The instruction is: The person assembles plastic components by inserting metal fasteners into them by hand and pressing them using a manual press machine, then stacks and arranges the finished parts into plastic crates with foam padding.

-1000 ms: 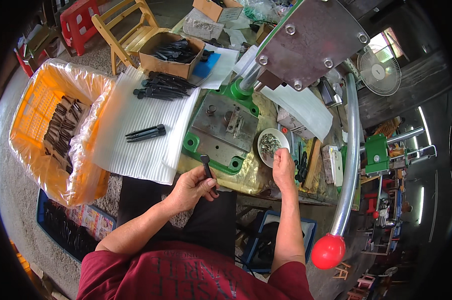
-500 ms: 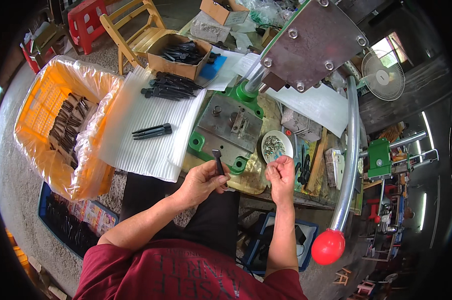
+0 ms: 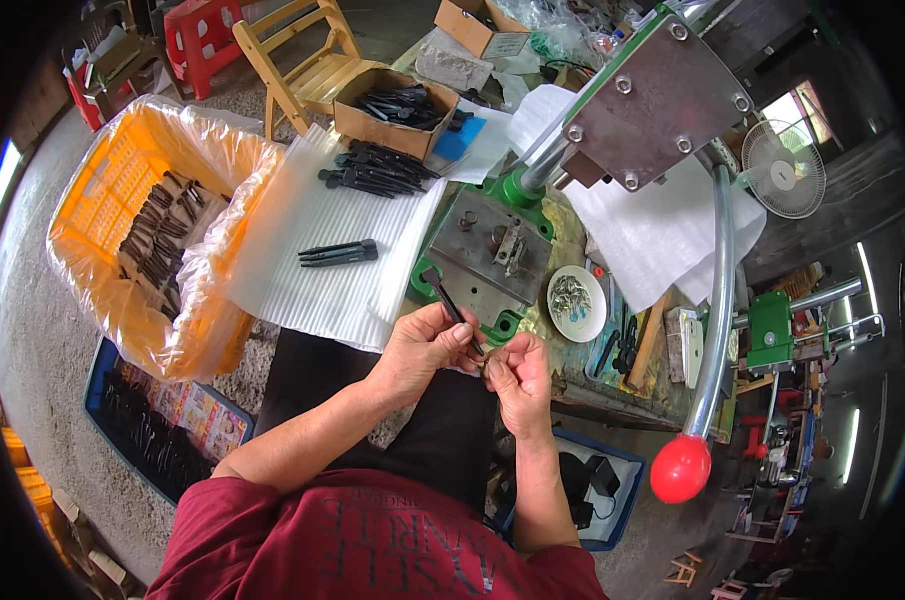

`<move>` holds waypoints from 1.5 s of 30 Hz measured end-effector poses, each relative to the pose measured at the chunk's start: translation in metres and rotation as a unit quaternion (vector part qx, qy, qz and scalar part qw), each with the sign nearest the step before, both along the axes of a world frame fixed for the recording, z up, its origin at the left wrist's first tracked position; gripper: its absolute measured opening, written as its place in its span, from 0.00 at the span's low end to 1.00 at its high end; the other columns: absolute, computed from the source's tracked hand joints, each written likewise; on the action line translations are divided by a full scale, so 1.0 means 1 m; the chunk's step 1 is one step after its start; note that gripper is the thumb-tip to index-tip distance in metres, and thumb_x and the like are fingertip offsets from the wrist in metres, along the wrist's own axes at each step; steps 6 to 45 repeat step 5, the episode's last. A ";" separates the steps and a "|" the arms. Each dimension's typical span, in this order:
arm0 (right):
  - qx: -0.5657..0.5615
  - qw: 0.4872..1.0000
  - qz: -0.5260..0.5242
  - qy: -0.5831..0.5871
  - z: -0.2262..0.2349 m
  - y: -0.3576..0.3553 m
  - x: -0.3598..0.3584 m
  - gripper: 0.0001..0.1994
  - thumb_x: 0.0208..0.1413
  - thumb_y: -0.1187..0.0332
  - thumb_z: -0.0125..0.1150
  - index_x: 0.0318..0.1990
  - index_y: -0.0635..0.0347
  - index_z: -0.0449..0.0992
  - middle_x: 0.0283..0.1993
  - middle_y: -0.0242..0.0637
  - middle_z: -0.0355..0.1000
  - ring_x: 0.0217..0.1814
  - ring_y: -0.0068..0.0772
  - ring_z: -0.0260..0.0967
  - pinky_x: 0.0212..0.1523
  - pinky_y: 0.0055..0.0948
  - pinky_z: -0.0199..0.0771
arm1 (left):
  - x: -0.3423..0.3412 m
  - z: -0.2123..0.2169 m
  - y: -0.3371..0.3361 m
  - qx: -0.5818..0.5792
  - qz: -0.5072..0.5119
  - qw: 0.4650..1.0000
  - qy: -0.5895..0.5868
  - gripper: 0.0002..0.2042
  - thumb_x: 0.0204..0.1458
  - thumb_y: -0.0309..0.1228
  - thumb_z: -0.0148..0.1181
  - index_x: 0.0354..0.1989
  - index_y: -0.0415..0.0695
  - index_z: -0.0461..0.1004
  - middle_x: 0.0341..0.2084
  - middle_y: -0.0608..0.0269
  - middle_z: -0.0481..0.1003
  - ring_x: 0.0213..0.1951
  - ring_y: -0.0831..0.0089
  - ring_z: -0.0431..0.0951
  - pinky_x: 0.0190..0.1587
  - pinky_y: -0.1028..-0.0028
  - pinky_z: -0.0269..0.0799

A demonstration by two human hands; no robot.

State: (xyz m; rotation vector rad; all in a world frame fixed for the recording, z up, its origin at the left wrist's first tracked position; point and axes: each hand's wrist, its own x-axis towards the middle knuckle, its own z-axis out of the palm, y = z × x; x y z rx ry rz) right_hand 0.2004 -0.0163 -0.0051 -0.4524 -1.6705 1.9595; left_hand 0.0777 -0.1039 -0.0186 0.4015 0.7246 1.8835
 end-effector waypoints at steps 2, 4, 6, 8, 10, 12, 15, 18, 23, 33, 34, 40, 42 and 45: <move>0.004 1.000 0.002 0.000 0.001 -0.002 -0.001 0.11 0.51 0.77 0.49 0.40 0.56 0.56 0.26 0.28 0.60 0.25 0.14 0.55 0.24 0.13 0.55 | 0.000 0.001 -0.002 0.003 -0.002 1.000 0.000 0.06 0.50 0.28 0.50 0.35 0.41 0.66 0.28 0.62 0.71 0.30 0.74 0.73 0.33 0.76 0.72; 0.006 1.000 0.004 -0.001 0.001 -0.004 -0.002 0.11 0.51 0.77 0.49 0.40 0.55 0.56 0.26 0.28 0.60 0.25 0.14 0.55 0.24 0.13 0.55 | -0.001 0.000 -0.004 -0.003 -0.003 1.000 0.014 0.07 0.50 0.28 0.50 0.36 0.41 0.66 0.29 0.62 0.71 0.30 0.73 0.73 0.34 0.76 0.72; 0.006 1.000 0.005 -0.001 0.002 -0.004 -0.003 0.11 0.51 0.76 0.49 0.40 0.55 0.56 0.26 0.28 0.60 0.25 0.14 0.55 0.24 0.13 0.55 | -0.001 -0.001 -0.005 -0.010 -0.005 1.000 0.028 0.07 0.50 0.28 0.50 0.36 0.42 0.66 0.29 0.62 0.71 0.31 0.73 0.73 0.35 0.75 0.72; 0.006 1.000 0.005 -0.001 0.002 -0.004 -0.003 0.11 0.51 0.76 0.49 0.40 0.55 0.56 0.26 0.28 0.60 0.25 0.14 0.55 0.24 0.13 0.55 | -0.001 -0.001 -0.005 -0.010 -0.005 1.000 0.028 0.07 0.50 0.28 0.50 0.36 0.42 0.66 0.29 0.62 0.71 0.31 0.73 0.73 0.35 0.75 0.72; 0.006 1.000 0.005 -0.001 0.002 -0.004 -0.003 0.11 0.51 0.76 0.49 0.40 0.55 0.56 0.26 0.28 0.60 0.25 0.14 0.55 0.24 0.13 0.55 | -0.001 -0.001 -0.005 -0.010 -0.005 1.000 0.028 0.07 0.50 0.28 0.50 0.36 0.42 0.66 0.29 0.62 0.71 0.31 0.73 0.73 0.35 0.75 0.72; 0.006 1.000 0.005 -0.001 0.002 -0.004 -0.003 0.11 0.51 0.76 0.49 0.40 0.55 0.56 0.26 0.28 0.60 0.25 0.14 0.55 0.24 0.13 0.55 | -0.001 -0.001 -0.005 -0.010 -0.005 1.000 0.028 0.07 0.50 0.28 0.50 0.36 0.42 0.66 0.29 0.62 0.71 0.31 0.73 0.73 0.35 0.75 0.72; 0.006 1.000 0.005 -0.001 0.002 -0.004 -0.003 0.11 0.51 0.76 0.49 0.40 0.55 0.56 0.26 0.28 0.60 0.25 0.14 0.55 0.24 0.13 0.55 | -0.001 -0.001 -0.005 -0.010 -0.005 1.000 0.028 0.07 0.50 0.28 0.50 0.36 0.42 0.66 0.29 0.62 0.71 0.31 0.73 0.73 0.35 0.75 0.72; 0.006 1.000 0.005 -0.001 0.002 -0.004 -0.003 0.11 0.51 0.76 0.49 0.40 0.55 0.56 0.26 0.28 0.60 0.25 0.14 0.55 0.24 0.13 0.55 | -0.001 -0.001 -0.005 -0.010 -0.005 1.000 0.028 0.07 0.50 0.28 0.50 0.36 0.42 0.66 0.29 0.62 0.71 0.31 0.73 0.73 0.35 0.75 0.72; 0.006 1.000 0.005 -0.001 0.002 -0.004 -0.003 0.11 0.51 0.76 0.49 0.40 0.55 0.56 0.26 0.28 0.60 0.25 0.14 0.55 0.24 0.13 0.55 | -0.001 -0.001 -0.005 -0.010 -0.005 1.000 0.028 0.07 0.50 0.28 0.50 0.36 0.42 0.66 0.29 0.62 0.71 0.31 0.73 0.73 0.35 0.75 0.72; 0.006 1.000 0.005 -0.001 0.002 -0.004 -0.003 0.11 0.51 0.76 0.49 0.40 0.55 0.56 0.26 0.28 0.60 0.25 0.14 0.55 0.24 0.13 0.55 | -0.001 -0.001 -0.005 -0.010 -0.005 1.000 0.028 0.07 0.50 0.28 0.50 0.36 0.42 0.66 0.29 0.62 0.71 0.31 0.73 0.73 0.35 0.75 0.72; 0.006 1.000 0.005 -0.001 0.002 -0.004 -0.003 0.11 0.51 0.76 0.49 0.40 0.55 0.56 0.26 0.28 0.60 0.25 0.14 0.55 0.24 0.13 0.55 | -0.001 -0.001 -0.005 -0.010 -0.005 1.000 0.028 0.07 0.50 0.28 0.50 0.36 0.42 0.66 0.29 0.62 0.71 0.31 0.73 0.73 0.35 0.75 0.72; 0.006 1.000 0.005 -0.001 0.002 -0.004 -0.003 0.11 0.51 0.76 0.49 0.40 0.55 0.56 0.26 0.28 0.60 0.25 0.14 0.55 0.24 0.13 0.55 | -0.001 -0.001 -0.005 -0.010 -0.005 1.000 0.028 0.07 0.50 0.28 0.50 0.36 0.42 0.66 0.29 0.62 0.71 0.31 0.73 0.73 0.35 0.75 0.72; 0.006 1.000 0.005 -0.001 0.002 -0.004 -0.003 0.11 0.51 0.76 0.49 0.40 0.55 0.56 0.26 0.28 0.60 0.25 0.14 0.55 0.24 0.13 0.55 | -0.001 -0.001 -0.005 -0.010 -0.005 1.000 0.028 0.07 0.50 0.28 0.50 0.36 0.42 0.66 0.29 0.62 0.71 0.31 0.73 0.73 0.35 0.75 0.72; 0.006 1.000 0.005 -0.001 0.002 -0.004 -0.003 0.11 0.51 0.76 0.49 0.40 0.55 0.56 0.26 0.28 0.60 0.25 0.14 0.55 0.24 0.13 0.55 | -0.001 -0.001 -0.005 -0.010 -0.005 1.000 0.028 0.07 0.50 0.28 0.50 0.36 0.42 0.66 0.29 0.62 0.71 0.31 0.73 0.73 0.35 0.75 0.72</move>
